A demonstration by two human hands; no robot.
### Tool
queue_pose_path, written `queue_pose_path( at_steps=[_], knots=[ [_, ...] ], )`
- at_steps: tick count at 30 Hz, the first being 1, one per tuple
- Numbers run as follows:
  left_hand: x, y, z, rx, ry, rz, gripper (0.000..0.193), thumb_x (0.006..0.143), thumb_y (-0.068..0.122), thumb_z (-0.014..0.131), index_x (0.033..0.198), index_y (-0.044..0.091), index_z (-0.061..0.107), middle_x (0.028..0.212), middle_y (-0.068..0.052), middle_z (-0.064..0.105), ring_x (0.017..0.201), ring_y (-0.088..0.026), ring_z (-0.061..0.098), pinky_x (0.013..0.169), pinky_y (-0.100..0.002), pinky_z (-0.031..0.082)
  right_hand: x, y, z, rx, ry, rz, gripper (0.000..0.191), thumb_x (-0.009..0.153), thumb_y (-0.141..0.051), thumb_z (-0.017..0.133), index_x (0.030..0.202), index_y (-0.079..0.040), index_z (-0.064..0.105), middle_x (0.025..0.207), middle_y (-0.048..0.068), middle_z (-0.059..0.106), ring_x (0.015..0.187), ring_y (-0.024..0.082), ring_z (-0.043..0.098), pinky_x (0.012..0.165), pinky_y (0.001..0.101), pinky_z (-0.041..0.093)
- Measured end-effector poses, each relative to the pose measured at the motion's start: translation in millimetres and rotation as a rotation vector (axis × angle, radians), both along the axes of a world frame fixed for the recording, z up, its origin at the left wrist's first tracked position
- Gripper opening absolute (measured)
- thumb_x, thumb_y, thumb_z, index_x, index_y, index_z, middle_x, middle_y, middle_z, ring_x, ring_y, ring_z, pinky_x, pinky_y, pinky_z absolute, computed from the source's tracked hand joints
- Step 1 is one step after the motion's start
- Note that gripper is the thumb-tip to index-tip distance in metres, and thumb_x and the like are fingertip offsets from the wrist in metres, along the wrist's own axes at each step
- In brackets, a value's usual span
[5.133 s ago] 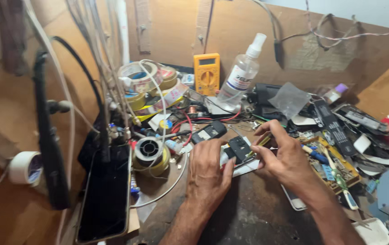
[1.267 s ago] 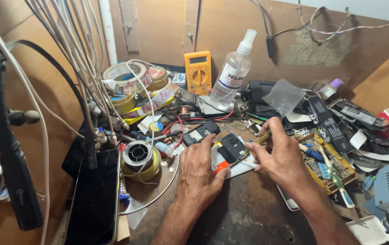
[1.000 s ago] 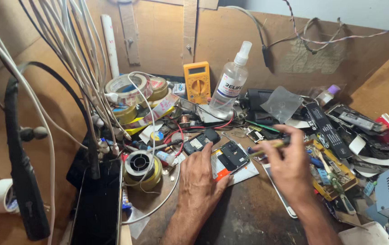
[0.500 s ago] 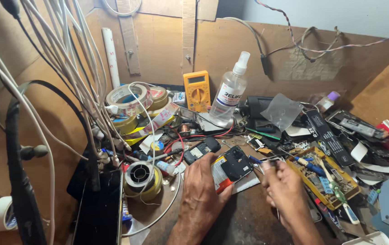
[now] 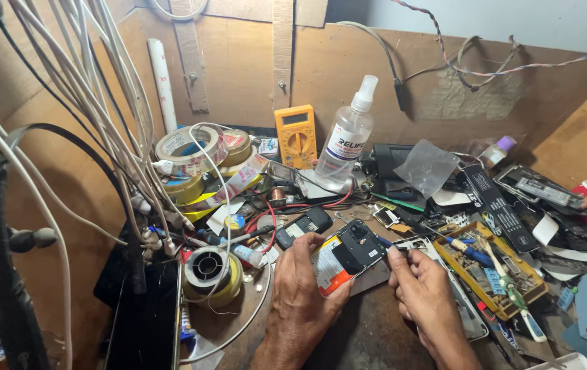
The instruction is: The person uses a screwdriver to remove screws from a disassembled mobile phone on a cluttered workbench. They repeatedly loosen and remove screws from the phone's internal frame while holding the device steady with the other hand.
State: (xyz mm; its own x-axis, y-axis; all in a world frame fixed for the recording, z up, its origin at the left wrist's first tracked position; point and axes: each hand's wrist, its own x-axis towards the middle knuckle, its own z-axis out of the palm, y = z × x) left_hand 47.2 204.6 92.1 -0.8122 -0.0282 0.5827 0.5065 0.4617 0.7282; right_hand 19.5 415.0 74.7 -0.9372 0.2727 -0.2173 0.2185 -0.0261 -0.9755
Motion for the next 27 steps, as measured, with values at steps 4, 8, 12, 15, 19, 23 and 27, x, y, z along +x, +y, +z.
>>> queue_pose_path(
  at_steps=[4,8,12,15,19,23,27],
  knots=[
    [-0.9,-0.1,0.7,-0.019,0.013,-0.001,0.073,0.069,0.014,0.089,0.128,0.0,0.049,0.117,-0.019,0.064,0.112,-0.037,0.062,0.096,-0.046,0.048,0.5,-1.8,5.6,0.009,0.006,0.043,0.031,0.098,-0.029,0.066,0.088,0.0,0.058,0.062,0.0,0.047,0.04,0.004,0.028,0.034,0.0259,0.016],
    [-1.0,0.7,1.5,-0.034,0.018,-0.001,0.076,0.067,0.013,0.09,0.129,-0.001,0.048,0.119,-0.02,0.063,0.114,-0.038,0.061,0.097,-0.046,0.047,-0.7,-3.2,6.1,0.037,-0.014,0.04,0.024,0.095,-0.026,0.068,0.092,-0.003,0.064,0.062,-0.001,0.05,0.042,0.004,0.03,0.035,0.0254,0.017],
    [0.3,0.2,1.2,-0.056,0.012,-0.001,0.078,0.066,0.012,0.09,0.13,-0.001,0.048,0.119,-0.02,0.063,0.114,-0.039,0.06,0.098,-0.047,0.046,2.4,-4.8,2.9,0.038,0.022,0.034,0.024,0.094,-0.025,0.07,0.094,-0.002,0.066,0.062,-0.002,0.049,0.042,0.005,0.03,0.035,0.026,0.017],
    [0.7,-0.5,-0.2,-0.08,0.006,0.001,0.078,0.064,0.013,0.09,0.129,0.0,0.048,0.121,-0.02,0.063,0.113,-0.039,0.06,0.097,-0.047,0.045,7.4,4.7,5.4,0.139,0.028,-0.012,0.021,0.092,-0.024,0.072,0.099,-0.005,0.068,0.064,-0.002,0.05,0.043,0.005,0.033,0.038,0.0255,0.023],
    [-0.2,-2.5,-2.9,-0.104,-0.041,-0.004,0.076,0.066,0.018,0.09,0.128,0.002,0.049,0.118,-0.018,0.064,0.111,-0.039,0.059,0.096,-0.048,0.045,16.6,50.0,21.4,0.256,0.082,-0.085,0.024,0.092,-0.028,0.071,0.098,-0.005,0.069,0.064,-0.003,0.055,0.046,0.006,0.039,0.039,0.0256,0.032],
    [-0.9,-4.0,-4.1,-0.12,-0.038,-0.022,0.074,0.069,0.024,0.089,0.127,0.002,0.049,0.117,-0.018,0.063,0.112,-0.038,0.058,0.096,-0.048,0.043,27.8,98.0,31.9,0.602,0.135,-0.06,0.026,0.091,-0.029,0.074,0.1,-0.004,0.076,0.066,0.001,0.065,0.055,0.007,0.049,0.048,0.0268,0.039],
    [2.9,-4.7,-4.5,-0.134,-0.048,-0.038,0.072,0.069,0.024,0.088,0.126,0.003,0.05,0.116,-0.018,0.062,0.112,-0.037,0.057,0.097,-0.048,0.042,40.3,108.5,25.7,0.747,-0.066,0.037,0.026,0.088,-0.027,0.082,0.1,-0.004,0.082,0.073,0.007,0.074,0.062,0.013,0.06,0.059,0.0319,0.048]
  ],
)
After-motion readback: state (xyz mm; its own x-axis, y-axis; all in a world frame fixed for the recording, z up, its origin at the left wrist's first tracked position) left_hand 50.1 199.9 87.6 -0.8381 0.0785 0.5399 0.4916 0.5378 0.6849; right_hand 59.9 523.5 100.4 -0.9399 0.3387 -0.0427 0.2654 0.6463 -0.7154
